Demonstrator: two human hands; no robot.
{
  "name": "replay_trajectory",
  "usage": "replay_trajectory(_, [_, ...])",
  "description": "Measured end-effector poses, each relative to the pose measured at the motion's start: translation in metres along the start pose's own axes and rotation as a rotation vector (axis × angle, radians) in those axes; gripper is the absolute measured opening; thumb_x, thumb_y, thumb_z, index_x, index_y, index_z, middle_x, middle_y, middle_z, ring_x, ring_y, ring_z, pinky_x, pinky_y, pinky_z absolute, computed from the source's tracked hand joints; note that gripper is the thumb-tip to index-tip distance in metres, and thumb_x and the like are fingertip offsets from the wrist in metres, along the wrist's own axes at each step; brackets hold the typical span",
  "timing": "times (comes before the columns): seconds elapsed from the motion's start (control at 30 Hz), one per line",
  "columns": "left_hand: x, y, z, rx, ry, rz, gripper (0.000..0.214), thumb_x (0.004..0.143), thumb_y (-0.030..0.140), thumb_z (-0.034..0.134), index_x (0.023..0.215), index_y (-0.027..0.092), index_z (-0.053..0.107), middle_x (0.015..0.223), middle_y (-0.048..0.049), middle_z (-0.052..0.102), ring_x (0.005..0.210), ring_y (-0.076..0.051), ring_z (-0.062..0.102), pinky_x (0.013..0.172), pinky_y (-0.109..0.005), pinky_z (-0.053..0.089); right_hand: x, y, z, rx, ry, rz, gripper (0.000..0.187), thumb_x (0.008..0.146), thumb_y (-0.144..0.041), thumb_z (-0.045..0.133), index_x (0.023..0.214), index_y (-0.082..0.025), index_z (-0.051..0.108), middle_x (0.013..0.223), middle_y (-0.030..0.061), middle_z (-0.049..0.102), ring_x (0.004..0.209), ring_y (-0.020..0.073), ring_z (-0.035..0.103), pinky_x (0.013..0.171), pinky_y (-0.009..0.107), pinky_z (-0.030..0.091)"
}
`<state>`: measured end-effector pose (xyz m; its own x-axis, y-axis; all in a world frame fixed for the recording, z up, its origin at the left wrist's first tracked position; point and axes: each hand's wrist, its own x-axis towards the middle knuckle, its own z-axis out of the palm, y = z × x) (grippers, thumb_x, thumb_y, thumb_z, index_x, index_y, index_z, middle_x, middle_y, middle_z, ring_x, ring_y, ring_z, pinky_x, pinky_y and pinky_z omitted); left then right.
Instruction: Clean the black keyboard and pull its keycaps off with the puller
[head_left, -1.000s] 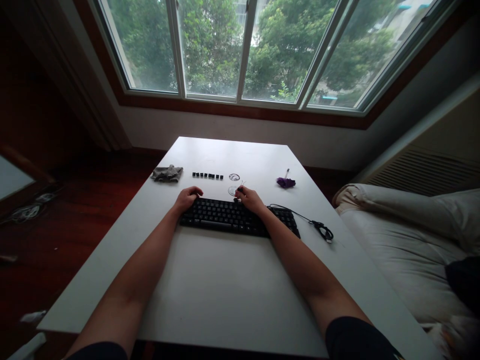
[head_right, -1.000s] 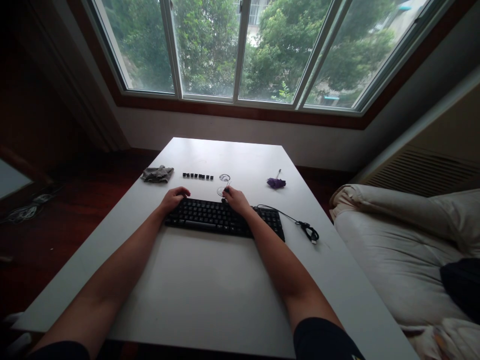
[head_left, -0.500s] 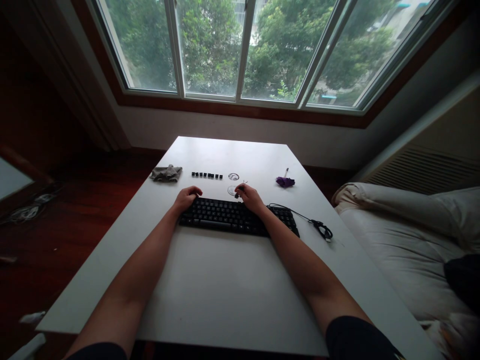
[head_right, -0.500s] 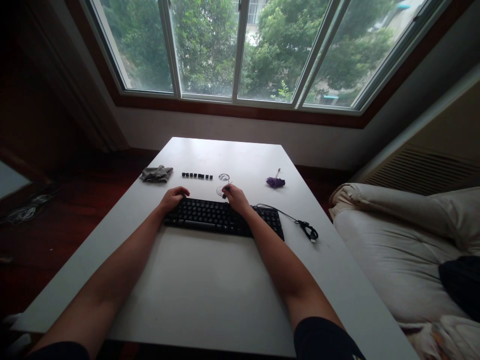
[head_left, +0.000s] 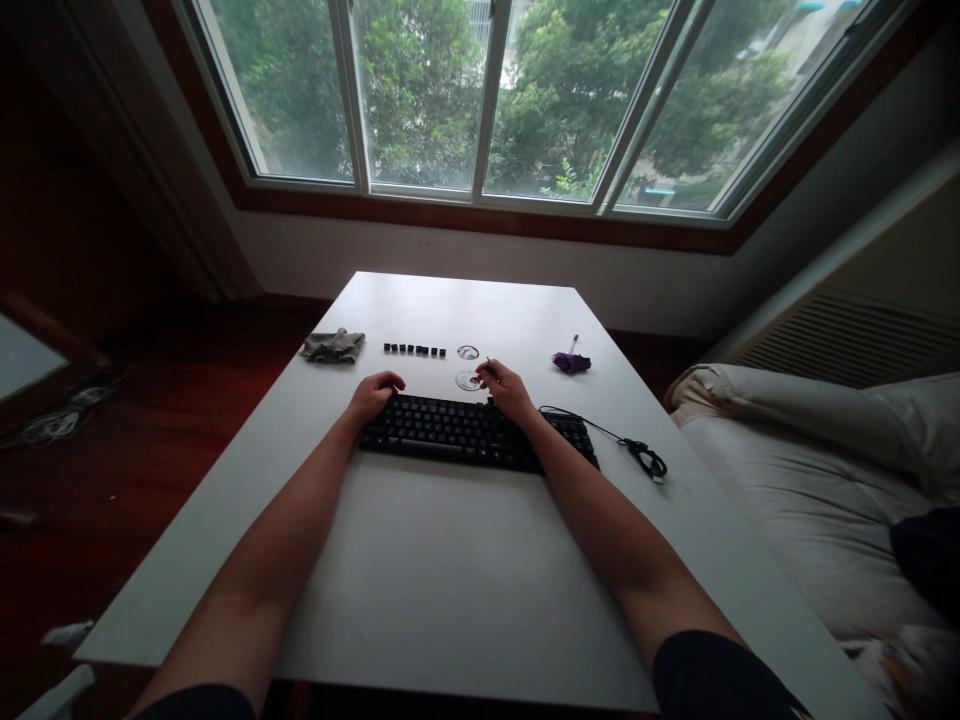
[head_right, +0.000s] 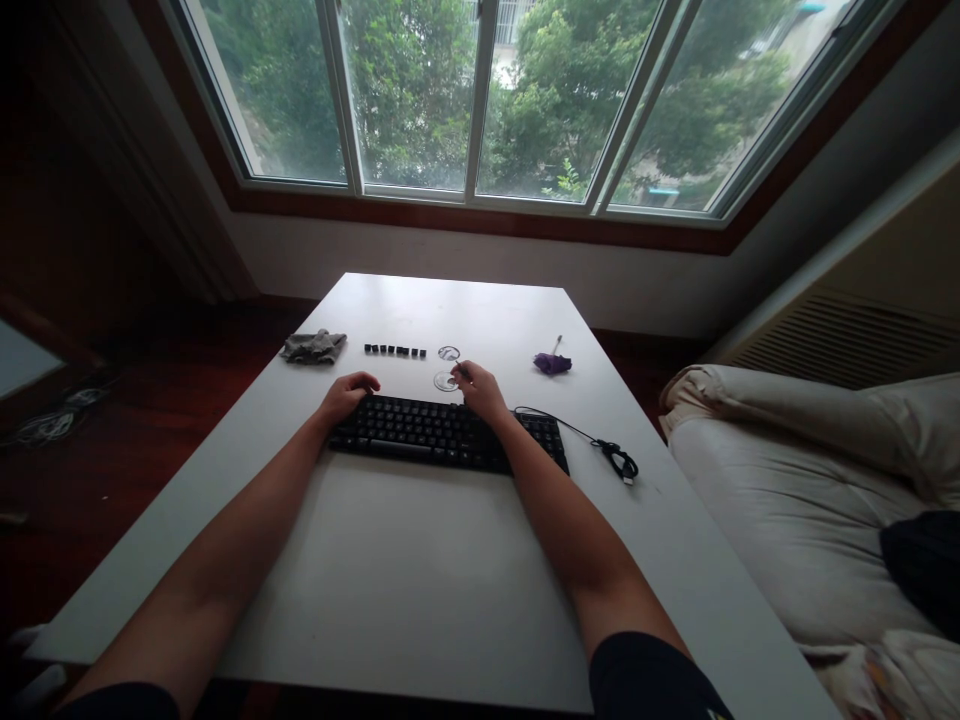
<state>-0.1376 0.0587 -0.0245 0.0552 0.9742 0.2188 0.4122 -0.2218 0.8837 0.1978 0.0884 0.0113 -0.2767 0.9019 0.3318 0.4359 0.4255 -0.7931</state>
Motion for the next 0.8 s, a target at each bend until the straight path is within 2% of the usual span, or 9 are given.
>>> replay_trajectory(0.1, [0.000, 0.001, 0.001, -0.001, 0.001, 0.003, 0.036, 0.066, 0.017, 0.048, 0.089, 0.019, 0.075, 0.084, -0.0026, 0.073, 0.079, -0.019, 0.064, 0.077, -0.030, 0.051, 0.004, 0.002, -0.013, -0.216, 0.047, -0.032, 0.016, 0.092, -0.031, 0.057, 0.096, -0.022, 0.069, 0.095, 0.0052, 0.073, 0.086, 0.0194, 0.066, 0.082, 0.032, 0.051])
replay_trajectory(0.17, [-0.001, 0.002, 0.001, -0.011, 0.001, 0.004, 0.036, 0.065, 0.017, 0.048, 0.089, 0.018, 0.075, 0.085, -0.0026, 0.073, 0.077, -0.018, 0.064, 0.075, -0.030, 0.050, 0.006, 0.006, -0.024, -0.321, 0.020, -0.020, 0.013, 0.089, -0.027, 0.062, 0.095, -0.022, 0.072, 0.095, 0.0057, 0.073, 0.087, 0.0198, 0.065, 0.082, 0.032, 0.050])
replay_trajectory(0.3, [-0.002, 0.004, 0.001, -0.017, 0.001, 0.010, 0.036, 0.065, 0.016, 0.048, 0.089, 0.018, 0.075, 0.086, -0.0026, 0.073, 0.079, -0.019, 0.064, 0.077, -0.030, 0.050, 0.006, 0.016, -0.038, -0.387, -0.224, 0.042, 0.011, 0.083, -0.026, 0.072, 0.093, -0.023, 0.075, 0.089, 0.0035, 0.074, 0.081, 0.0186, 0.066, 0.074, 0.028, 0.048])
replay_trajectory(0.4, [-0.002, 0.004, 0.001, -0.006, -0.002, 0.009, 0.036, 0.066, 0.015, 0.048, 0.089, 0.019, 0.075, 0.084, -0.0024, 0.073, 0.080, -0.019, 0.065, 0.078, -0.030, 0.051, 0.005, 0.023, -0.039, -0.388, -0.304, 0.067, 0.012, 0.079, -0.026, 0.076, 0.091, -0.024, 0.076, 0.089, 0.0023, 0.075, 0.081, 0.0184, 0.067, 0.072, 0.026, 0.048])
replay_trajectory(0.8, [-0.001, 0.006, 0.001, 0.000, -0.002, 0.007, 0.036, 0.066, 0.015, 0.048, 0.089, 0.018, 0.075, 0.085, -0.0027, 0.073, 0.079, -0.019, 0.065, 0.078, -0.030, 0.051, 0.008, 0.036, -0.030, -0.500, -0.333, 0.087, 0.010, 0.082, -0.032, 0.074, 0.088, -0.025, 0.077, 0.090, 0.0044, 0.076, 0.084, 0.0211, 0.067, 0.072, 0.028, 0.045])
